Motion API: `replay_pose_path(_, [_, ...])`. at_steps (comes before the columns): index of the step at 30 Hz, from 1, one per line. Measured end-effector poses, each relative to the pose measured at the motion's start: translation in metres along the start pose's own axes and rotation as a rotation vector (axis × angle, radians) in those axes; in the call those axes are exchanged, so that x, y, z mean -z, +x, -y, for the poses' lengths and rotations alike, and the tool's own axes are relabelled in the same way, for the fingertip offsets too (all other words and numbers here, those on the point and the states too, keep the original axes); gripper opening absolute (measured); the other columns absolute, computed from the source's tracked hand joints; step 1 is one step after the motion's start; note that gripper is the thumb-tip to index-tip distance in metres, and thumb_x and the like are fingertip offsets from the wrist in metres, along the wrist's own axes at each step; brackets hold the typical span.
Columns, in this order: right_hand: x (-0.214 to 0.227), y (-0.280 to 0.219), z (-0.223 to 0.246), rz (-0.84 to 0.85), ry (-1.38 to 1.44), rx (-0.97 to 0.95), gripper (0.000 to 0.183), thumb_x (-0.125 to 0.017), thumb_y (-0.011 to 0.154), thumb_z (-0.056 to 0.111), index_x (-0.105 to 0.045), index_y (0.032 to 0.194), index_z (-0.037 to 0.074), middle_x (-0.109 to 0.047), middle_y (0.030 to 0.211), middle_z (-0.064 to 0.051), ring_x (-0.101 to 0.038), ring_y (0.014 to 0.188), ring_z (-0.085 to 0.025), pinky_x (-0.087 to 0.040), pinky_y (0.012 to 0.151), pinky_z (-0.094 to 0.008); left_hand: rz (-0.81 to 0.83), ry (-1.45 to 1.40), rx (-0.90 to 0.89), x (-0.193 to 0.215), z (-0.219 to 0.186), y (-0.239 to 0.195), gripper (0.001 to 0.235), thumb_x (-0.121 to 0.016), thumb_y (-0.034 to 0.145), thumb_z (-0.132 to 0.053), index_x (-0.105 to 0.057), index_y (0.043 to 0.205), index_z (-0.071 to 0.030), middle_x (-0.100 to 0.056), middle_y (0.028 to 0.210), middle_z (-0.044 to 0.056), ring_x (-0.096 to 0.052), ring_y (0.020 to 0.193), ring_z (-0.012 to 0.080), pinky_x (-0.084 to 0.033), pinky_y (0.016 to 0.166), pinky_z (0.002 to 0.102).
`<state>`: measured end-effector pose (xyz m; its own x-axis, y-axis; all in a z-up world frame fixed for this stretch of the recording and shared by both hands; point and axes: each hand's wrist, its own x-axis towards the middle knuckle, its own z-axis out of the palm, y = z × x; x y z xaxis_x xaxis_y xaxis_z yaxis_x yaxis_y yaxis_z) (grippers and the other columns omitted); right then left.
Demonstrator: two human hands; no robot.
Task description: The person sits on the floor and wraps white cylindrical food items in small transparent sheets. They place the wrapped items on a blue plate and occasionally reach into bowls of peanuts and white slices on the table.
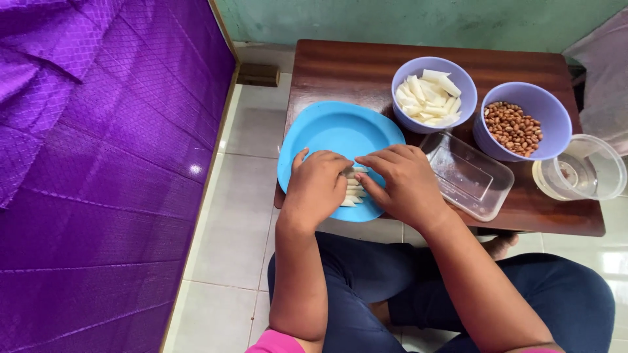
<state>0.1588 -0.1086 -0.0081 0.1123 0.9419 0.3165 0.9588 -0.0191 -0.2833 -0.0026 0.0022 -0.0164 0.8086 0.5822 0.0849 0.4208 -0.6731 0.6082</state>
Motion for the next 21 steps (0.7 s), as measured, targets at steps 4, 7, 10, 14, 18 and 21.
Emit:
replay_pose_path(4, [0.0008,0.0005,-0.0002,0.013,-0.003,0.008,0.027,-0.067,0.099,0.036,-0.078,0.115,0.017,-0.078,0.107,-0.007,-0.071,0.108,-0.026,-0.046,0.101,-0.047,-0.014,0.003,-0.002,0.0000,0.0000,0.0013,0.034,-0.054,0.091,-0.008,-0.076,0.117,-0.009,-0.073,0.113,0.010,-0.063,0.123,0.0304,-0.021,0.119,0.066])
replay_pose_path(7, [0.0019,0.0003,0.0012,0.022,0.011,-0.004,0.028,-0.067,0.099,0.035,-0.078,0.115,0.016,-0.078,0.107,-0.008,-0.071,0.108,-0.028,-0.046,0.101,-0.048,-0.013,-0.008,-0.001,0.0007,-0.0020,0.0011,0.033,-0.055,0.091,-0.007,-0.076,0.117,-0.009,-0.074,0.112,0.012,-0.064,0.122,0.0315,-0.021,0.118,0.066])
replay_pose_path(10, [0.0008,-0.0010,0.0003,0.030,0.011,-0.012,0.029,-0.066,0.099,0.035,-0.077,0.116,0.015,-0.078,0.108,-0.009,-0.071,0.109,-0.029,-0.046,0.101,-0.050,-0.008,-0.001,0.007,0.0033,-0.0057,-0.0001,0.033,-0.055,0.091,-0.006,-0.076,0.117,-0.008,-0.073,0.112,0.012,-0.064,0.122,0.0321,-0.021,0.118,0.067])
replay_pose_path(14, [-0.0021,-0.0002,-0.0029,0.058,0.034,-0.007,0.032,-0.066,0.099,0.037,-0.075,0.121,0.016,-0.077,0.109,-0.010,-0.070,0.111,-0.030,-0.045,0.103,-0.051,-0.038,0.008,-0.014,-0.0010,-0.0024,0.0006,0.034,-0.054,0.091,-0.004,-0.076,0.117,-0.008,-0.073,0.109,0.013,-0.064,0.122,0.0327,-0.020,0.118,0.067])
replay_pose_path(18, [-0.0001,0.0010,-0.0003,0.075,0.046,-0.001,0.036,-0.065,0.099,0.039,-0.074,0.123,0.015,-0.077,0.110,-0.012,-0.071,0.110,-0.032,-0.044,0.105,-0.053,-0.040,0.005,-0.010,-0.0026,-0.0001,0.0001,0.034,-0.054,0.091,-0.004,-0.076,0.117,-0.007,-0.073,0.108,0.013,-0.065,0.121,0.0321,-0.020,0.118,0.067])
replay_pose_path(21, [-0.0048,-0.0043,-0.0074,0.006,0.003,0.063,0.037,-0.066,0.098,0.040,-0.072,0.125,0.015,-0.075,0.110,-0.011,-0.069,0.111,-0.032,-0.043,0.106,-0.053,-0.051,-0.021,-0.025,-0.0002,-0.0041,-0.0009,0.035,-0.053,0.092,-0.004,-0.076,0.118,-0.007,-0.073,0.110,0.014,-0.064,0.123,0.0330,-0.020,0.118,0.067])
